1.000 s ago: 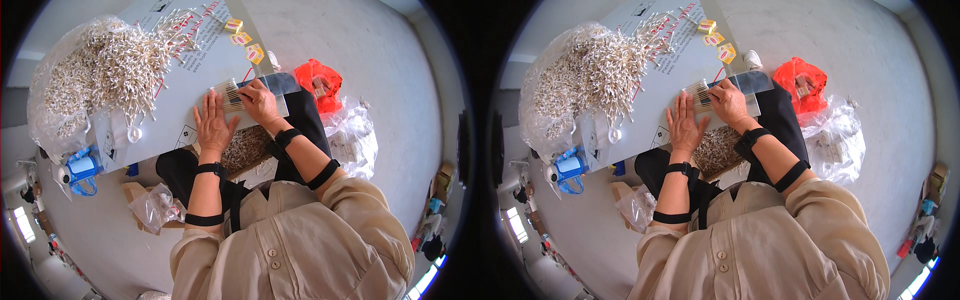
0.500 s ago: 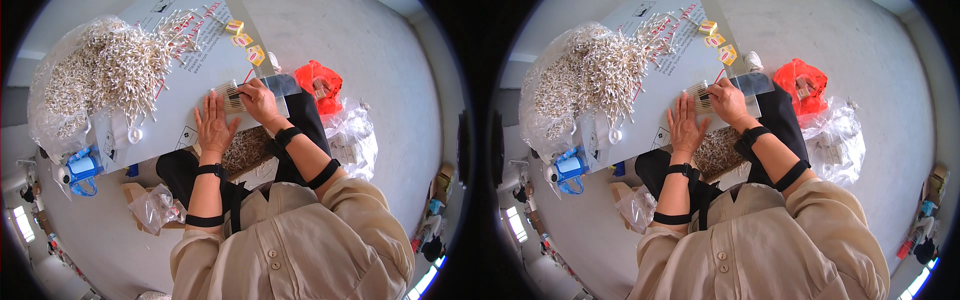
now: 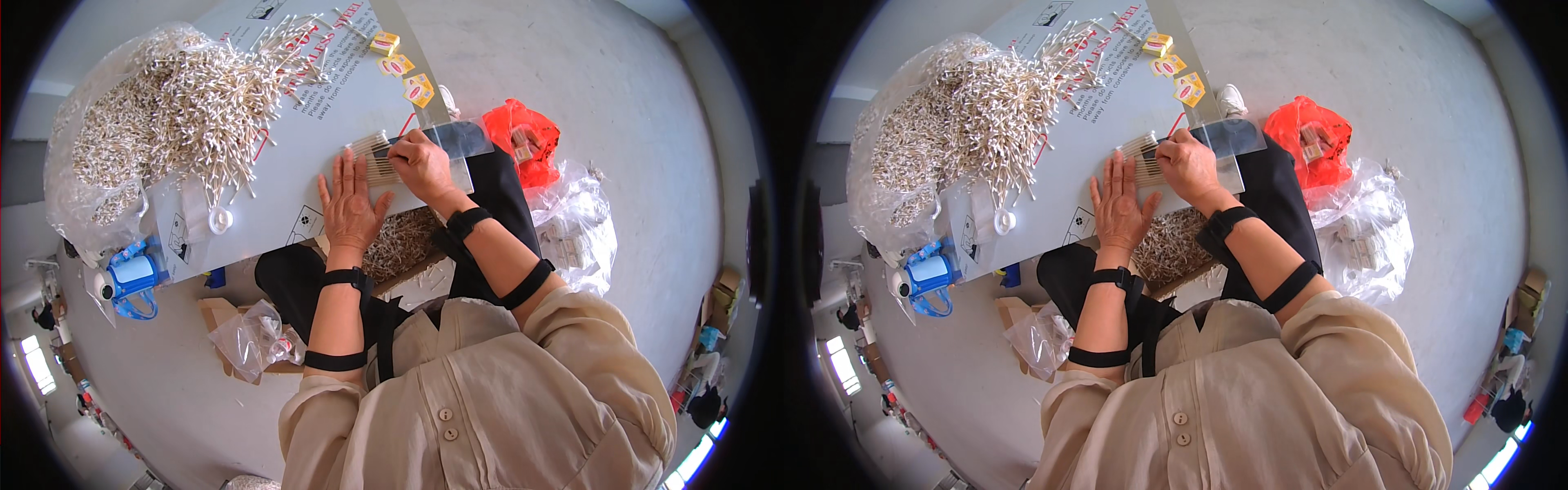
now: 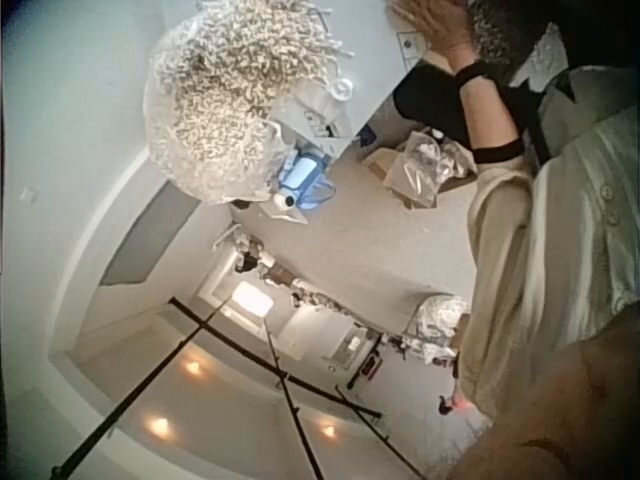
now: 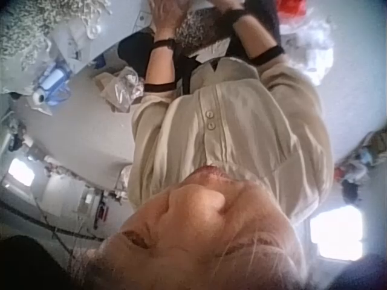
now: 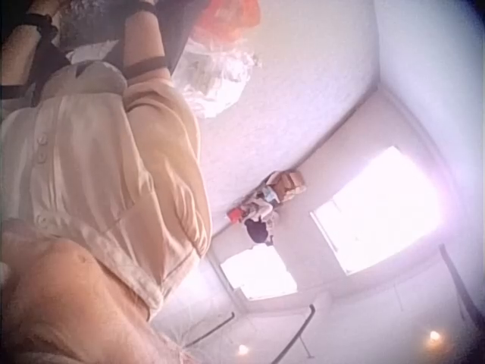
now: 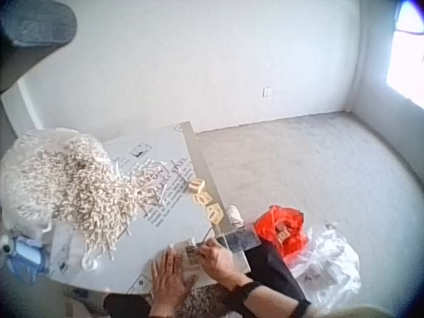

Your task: Manual packaging of cotton swabs into clear plastic cases and adding labels.

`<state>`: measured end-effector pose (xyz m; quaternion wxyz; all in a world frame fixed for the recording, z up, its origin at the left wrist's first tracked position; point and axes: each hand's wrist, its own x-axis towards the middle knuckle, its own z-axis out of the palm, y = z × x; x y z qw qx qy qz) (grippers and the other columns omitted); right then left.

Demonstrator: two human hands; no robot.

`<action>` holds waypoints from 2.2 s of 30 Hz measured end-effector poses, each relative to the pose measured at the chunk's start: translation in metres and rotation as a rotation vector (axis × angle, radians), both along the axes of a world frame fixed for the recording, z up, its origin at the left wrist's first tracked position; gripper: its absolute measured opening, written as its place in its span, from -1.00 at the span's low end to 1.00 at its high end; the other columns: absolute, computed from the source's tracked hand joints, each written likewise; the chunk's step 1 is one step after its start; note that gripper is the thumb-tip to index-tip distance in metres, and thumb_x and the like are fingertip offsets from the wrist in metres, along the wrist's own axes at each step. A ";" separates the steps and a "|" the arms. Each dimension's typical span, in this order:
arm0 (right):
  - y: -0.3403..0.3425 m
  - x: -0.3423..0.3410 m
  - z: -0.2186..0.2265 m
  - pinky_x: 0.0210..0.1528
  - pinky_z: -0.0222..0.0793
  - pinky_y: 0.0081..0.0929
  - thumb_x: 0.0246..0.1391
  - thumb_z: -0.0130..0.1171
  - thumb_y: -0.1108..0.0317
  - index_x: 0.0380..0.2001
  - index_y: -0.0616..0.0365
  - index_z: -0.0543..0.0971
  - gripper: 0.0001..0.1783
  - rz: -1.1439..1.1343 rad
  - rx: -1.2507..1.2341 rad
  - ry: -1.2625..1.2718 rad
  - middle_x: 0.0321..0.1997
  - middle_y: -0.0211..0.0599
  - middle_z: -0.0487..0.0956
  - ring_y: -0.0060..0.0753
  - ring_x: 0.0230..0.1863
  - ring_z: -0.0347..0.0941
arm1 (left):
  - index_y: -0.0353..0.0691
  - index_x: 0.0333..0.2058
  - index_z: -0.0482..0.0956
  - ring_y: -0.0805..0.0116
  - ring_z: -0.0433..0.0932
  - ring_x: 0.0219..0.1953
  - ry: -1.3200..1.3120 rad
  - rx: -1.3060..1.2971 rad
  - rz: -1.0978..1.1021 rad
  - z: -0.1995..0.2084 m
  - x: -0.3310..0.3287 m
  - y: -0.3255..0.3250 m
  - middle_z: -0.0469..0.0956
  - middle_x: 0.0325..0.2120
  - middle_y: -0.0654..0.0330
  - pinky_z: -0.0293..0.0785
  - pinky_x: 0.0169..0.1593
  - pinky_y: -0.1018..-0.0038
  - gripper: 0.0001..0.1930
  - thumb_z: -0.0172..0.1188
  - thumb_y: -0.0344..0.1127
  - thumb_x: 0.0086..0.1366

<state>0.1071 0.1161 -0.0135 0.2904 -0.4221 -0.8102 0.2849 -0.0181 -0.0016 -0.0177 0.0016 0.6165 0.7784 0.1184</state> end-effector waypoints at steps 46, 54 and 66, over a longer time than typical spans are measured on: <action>0.033 -0.028 0.005 -0.10 0.44 -0.29 -0.01 0.20 0.47 -0.31 0.20 0.61 -0.85 0.004 -0.050 0.336 -0.25 -0.15 0.51 -0.03 -0.16 0.49 | -0.19 0.34 0.11 0.09 -0.04 0.43 -0.070 -0.004 -0.022 0.001 -0.003 -0.004 0.03 0.39 0.10 -0.25 0.41 -0.05 -0.22 0.03 0.17 0.30; -0.019 -0.017 0.004 0.21 0.25 -0.45 0.28 -0.02 0.48 -0.02 0.27 0.50 -0.75 0.002 -0.312 0.625 0.17 -0.15 0.44 -0.28 0.19 0.37 | -0.32 0.23 0.30 0.05 0.21 0.31 -0.543 0.459 0.046 0.005 -0.007 0.024 0.25 0.26 -0.02 0.08 0.34 0.19 -0.48 -0.13 -0.07 0.46; -0.013 -0.018 -0.003 0.20 0.27 -0.43 0.30 -0.05 0.47 0.04 0.29 0.45 -0.72 -0.055 -0.317 0.674 0.22 -0.05 0.42 -0.12 0.20 0.39 | -0.37 0.11 0.43 0.20 0.38 0.14 -0.981 0.648 0.215 -0.004 0.025 0.059 0.44 0.09 0.02 0.23 0.25 0.30 -0.51 -0.16 -0.06 0.49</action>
